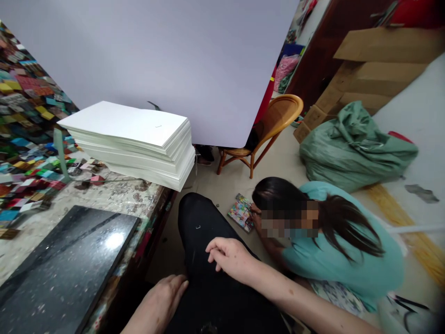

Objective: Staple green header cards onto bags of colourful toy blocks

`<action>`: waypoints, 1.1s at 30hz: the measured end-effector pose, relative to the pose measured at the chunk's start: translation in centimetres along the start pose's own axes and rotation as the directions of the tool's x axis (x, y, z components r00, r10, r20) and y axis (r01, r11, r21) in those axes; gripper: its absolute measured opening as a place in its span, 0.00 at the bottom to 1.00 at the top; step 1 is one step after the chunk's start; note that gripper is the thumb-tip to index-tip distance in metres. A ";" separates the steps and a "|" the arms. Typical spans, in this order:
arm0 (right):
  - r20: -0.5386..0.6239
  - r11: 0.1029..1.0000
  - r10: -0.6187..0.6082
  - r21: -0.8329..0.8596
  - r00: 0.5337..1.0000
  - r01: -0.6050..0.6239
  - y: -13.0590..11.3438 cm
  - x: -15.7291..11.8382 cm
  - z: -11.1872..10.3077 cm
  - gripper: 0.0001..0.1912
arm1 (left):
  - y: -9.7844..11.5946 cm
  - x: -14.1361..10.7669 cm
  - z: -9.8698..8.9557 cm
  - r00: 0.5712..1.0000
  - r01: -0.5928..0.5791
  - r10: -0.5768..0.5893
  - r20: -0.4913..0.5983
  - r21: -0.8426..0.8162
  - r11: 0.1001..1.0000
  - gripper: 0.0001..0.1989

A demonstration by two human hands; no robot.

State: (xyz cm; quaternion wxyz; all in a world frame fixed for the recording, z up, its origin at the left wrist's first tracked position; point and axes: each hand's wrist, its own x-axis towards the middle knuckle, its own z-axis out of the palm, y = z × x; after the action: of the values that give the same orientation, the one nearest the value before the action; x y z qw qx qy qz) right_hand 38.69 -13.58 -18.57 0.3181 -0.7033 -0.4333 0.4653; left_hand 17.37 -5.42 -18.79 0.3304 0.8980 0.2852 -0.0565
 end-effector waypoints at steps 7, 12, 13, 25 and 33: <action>0.000 1.000 0.006 0.002 1.000 -0.006 -0.2 -0.1 -0.1 0.11 | 0.0 0.2 0.0 1.000 -0.003 0.002 -0.009 -0.053 0.999 0.15; -0.004 1.000 0.002 0.001 1.000 -0.002 -0.1 0.0 -0.1 0.11 | 0.4 0.4 -0.3 0.999 0.037 -0.036 0.022 -0.060 0.997 0.15; -0.004 1.000 0.003 0.002 1.000 -0.003 -0.1 0.1 -0.1 0.11 | 0.4 0.4 -0.4 0.998 0.046 -0.044 0.034 -0.057 0.997 0.15; -0.004 1.000 0.008 0.014 1.000 -0.008 -0.1 0.0 0.0 0.11 | 1.5 0.1 -1.2 0.992 0.094 -0.091 0.084 -0.037 0.995 0.17; 0.000 0.999 0.017 0.039 1.000 -0.017 -0.2 0.0 -0.2 0.11 | 1.4 0.1 -1.3 0.998 0.044 -0.043 0.035 -0.044 0.998 0.17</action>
State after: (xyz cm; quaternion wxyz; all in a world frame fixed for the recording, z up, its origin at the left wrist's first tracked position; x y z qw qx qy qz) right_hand 38.81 -13.53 -18.35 0.3281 -0.7006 -0.4181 0.4762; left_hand 18.11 -5.41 -17.00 0.3540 0.8828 0.3002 -0.0726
